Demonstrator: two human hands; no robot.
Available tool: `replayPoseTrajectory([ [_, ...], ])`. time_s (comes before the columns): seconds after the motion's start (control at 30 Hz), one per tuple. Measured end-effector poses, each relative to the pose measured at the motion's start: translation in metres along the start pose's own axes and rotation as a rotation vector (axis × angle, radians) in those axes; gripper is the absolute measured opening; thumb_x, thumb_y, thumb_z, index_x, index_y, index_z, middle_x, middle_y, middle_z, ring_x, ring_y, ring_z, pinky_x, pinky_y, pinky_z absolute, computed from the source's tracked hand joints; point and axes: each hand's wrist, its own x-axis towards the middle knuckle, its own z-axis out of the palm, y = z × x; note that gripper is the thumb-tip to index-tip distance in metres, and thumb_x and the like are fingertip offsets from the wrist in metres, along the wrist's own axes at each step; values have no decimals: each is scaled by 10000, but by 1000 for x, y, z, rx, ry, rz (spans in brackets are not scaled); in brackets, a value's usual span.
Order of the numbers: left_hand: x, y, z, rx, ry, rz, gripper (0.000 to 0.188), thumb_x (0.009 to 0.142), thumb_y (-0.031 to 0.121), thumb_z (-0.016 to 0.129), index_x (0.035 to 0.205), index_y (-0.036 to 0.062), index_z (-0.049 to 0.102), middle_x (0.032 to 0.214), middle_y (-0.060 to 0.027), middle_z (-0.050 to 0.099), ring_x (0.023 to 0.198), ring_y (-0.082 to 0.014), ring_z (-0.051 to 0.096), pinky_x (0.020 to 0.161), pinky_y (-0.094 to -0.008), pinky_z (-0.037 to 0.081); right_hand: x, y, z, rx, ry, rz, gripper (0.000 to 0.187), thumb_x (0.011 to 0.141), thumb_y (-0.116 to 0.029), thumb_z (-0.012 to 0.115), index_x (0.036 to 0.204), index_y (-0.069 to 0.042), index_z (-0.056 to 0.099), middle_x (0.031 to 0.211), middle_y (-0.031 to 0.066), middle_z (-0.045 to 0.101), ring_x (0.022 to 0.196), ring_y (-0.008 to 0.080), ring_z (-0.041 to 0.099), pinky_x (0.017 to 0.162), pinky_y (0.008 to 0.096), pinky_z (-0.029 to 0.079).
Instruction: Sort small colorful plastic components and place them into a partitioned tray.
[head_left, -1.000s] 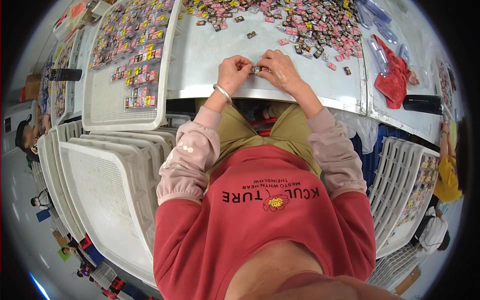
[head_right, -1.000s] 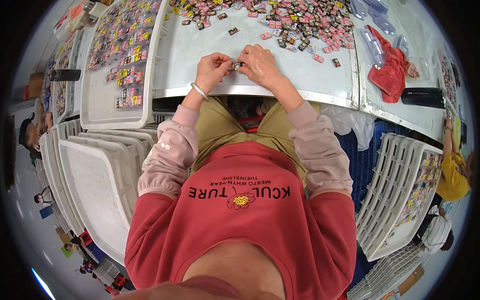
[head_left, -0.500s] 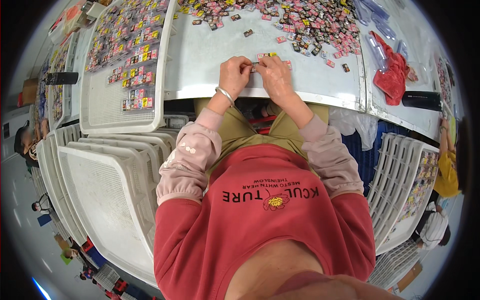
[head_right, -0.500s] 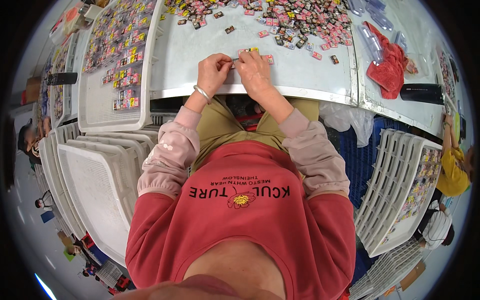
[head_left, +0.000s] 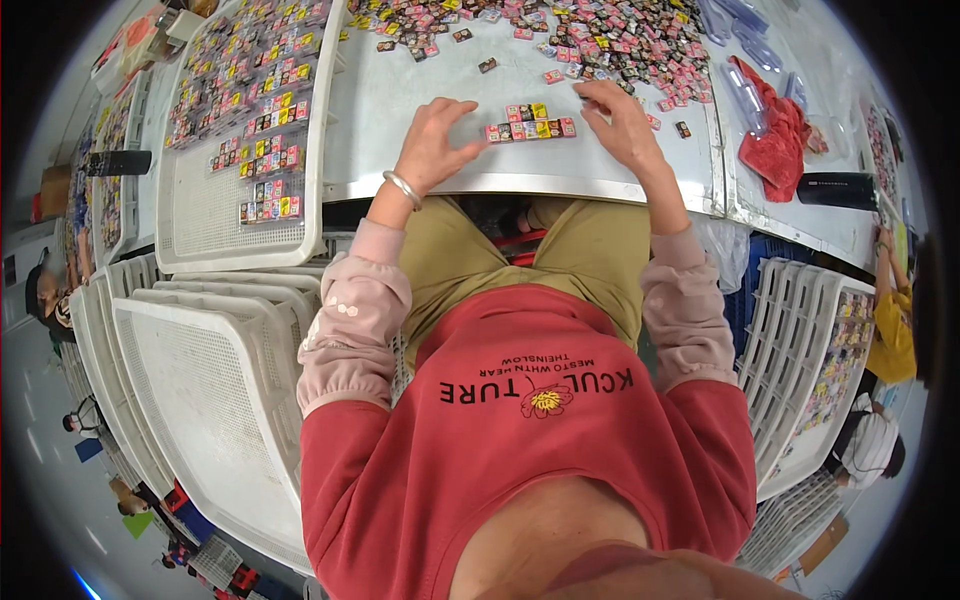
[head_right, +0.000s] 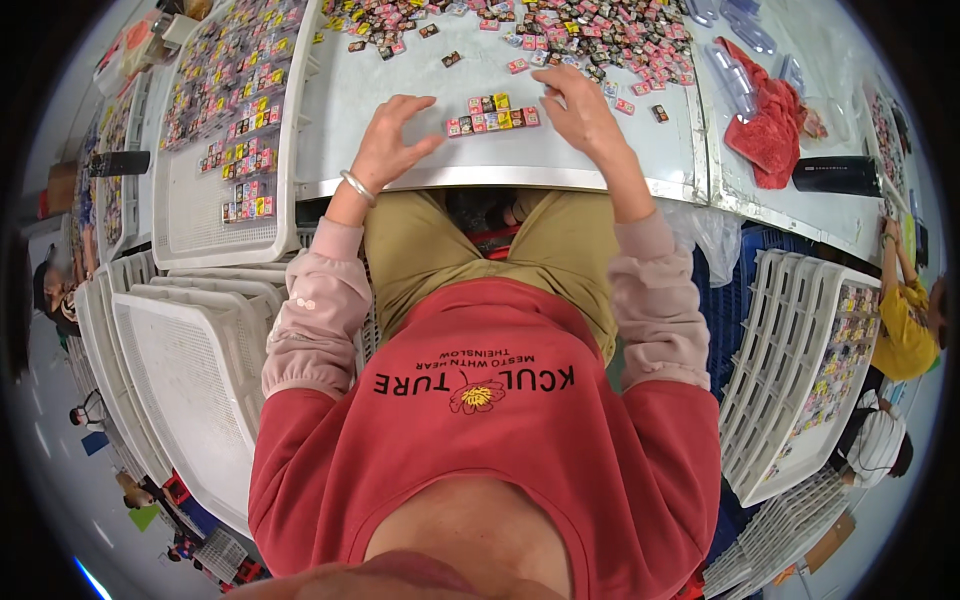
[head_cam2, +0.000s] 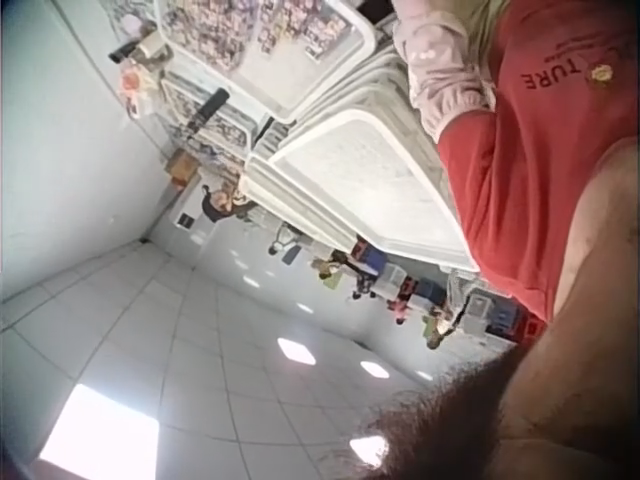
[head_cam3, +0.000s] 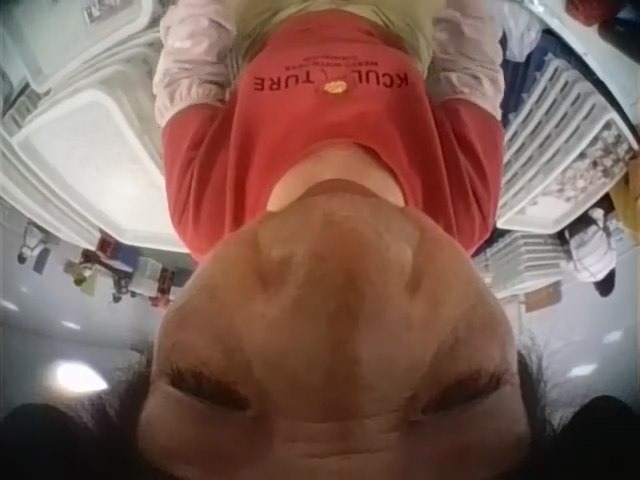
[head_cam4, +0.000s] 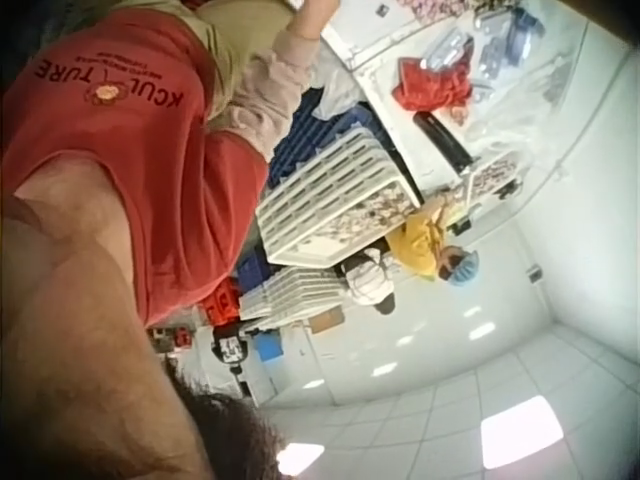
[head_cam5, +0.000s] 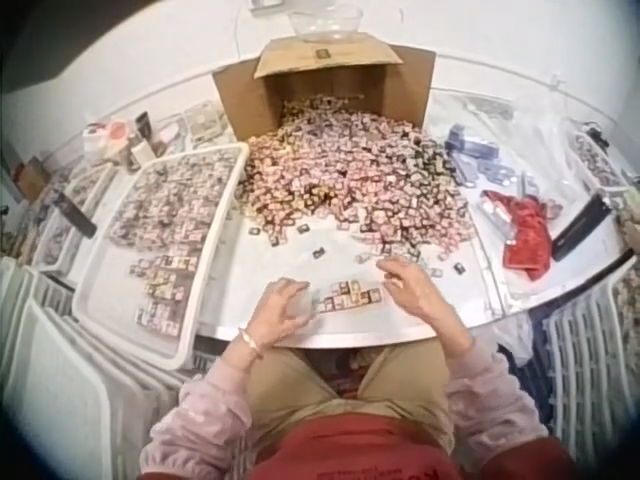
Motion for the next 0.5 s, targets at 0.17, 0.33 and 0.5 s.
replayPoseTrajectory([
  [0.17,25,13,23,155,-225,65,671,640,263,800,1226,68,537,1148,-143,535,1041,-338,501,916,-401,424,-10,13,22,-127,-119,89,579,624,-157,799,1146,-22,588,982,132,575,752,223,572,724,318,483],
  [0.33,34,12,27,179,-310,7,686,596,281,823,1184,62,545,1058,-147,546,1016,-326,519,891,-377,446,-6,11,25,-190,-118,15,425,652,-146,782,1010,-12,595,924,116,580,731,244,591,687,348,488],
  [0.5,38,12,25,154,-331,10,712,585,251,819,1206,65,524,1013,-138,565,932,-302,560,841,-377,467,-5,15,24,195,-167,250,253,712,-119,743,906,-25,612,761,62,611,709,185,598,627,307,503],
])
